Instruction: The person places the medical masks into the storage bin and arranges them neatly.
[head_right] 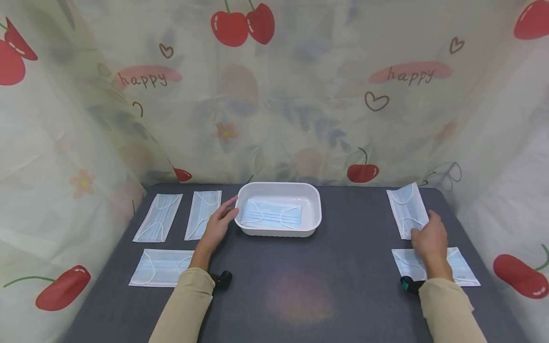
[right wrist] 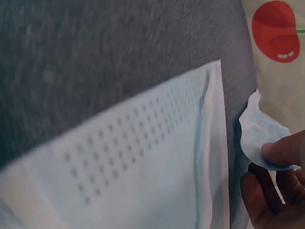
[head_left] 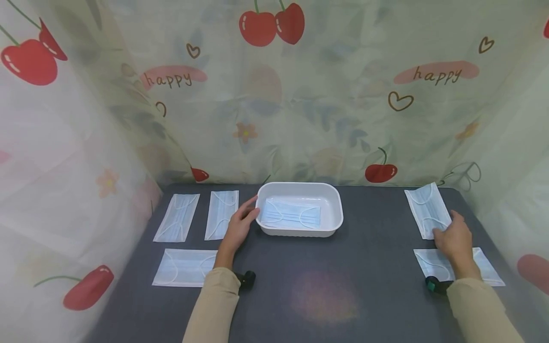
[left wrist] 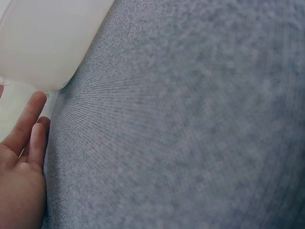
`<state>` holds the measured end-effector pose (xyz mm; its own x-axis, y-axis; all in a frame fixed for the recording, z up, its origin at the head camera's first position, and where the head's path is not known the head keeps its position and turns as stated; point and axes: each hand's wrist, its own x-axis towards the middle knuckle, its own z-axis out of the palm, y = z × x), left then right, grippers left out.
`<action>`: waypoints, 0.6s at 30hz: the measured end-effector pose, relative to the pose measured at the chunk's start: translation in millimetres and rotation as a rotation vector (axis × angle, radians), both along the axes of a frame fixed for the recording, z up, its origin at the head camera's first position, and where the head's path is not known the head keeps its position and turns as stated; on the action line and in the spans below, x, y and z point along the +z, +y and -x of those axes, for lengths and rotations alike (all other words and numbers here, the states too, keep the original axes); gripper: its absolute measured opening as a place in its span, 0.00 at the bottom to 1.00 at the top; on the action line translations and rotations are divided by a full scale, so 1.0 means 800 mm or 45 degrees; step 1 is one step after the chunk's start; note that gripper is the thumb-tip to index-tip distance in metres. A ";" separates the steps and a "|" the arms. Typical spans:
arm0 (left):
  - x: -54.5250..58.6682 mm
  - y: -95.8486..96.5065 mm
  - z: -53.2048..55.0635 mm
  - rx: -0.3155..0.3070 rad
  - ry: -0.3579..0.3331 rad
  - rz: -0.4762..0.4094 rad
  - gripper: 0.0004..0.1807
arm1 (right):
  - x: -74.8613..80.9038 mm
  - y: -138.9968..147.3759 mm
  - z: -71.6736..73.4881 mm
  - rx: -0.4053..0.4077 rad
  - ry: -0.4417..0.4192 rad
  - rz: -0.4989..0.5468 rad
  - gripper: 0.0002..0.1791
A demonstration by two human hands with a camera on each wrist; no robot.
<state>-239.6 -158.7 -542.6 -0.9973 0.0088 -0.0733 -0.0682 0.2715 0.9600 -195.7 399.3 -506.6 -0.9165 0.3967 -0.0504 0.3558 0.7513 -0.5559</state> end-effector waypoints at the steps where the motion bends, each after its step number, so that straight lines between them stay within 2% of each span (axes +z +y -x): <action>1: 0.000 0.000 0.000 0.000 0.002 0.001 0.24 | 0.000 -0.002 -0.001 -0.023 0.021 0.016 0.42; 10: -0.001 0.000 -0.001 -0.003 0.003 -0.014 0.26 | 0.000 -0.017 -0.006 -0.184 0.192 0.140 0.31; 18: -0.001 0.000 0.000 0.000 0.012 -0.010 0.25 | 0.011 -0.033 -0.004 -0.288 0.299 0.247 0.30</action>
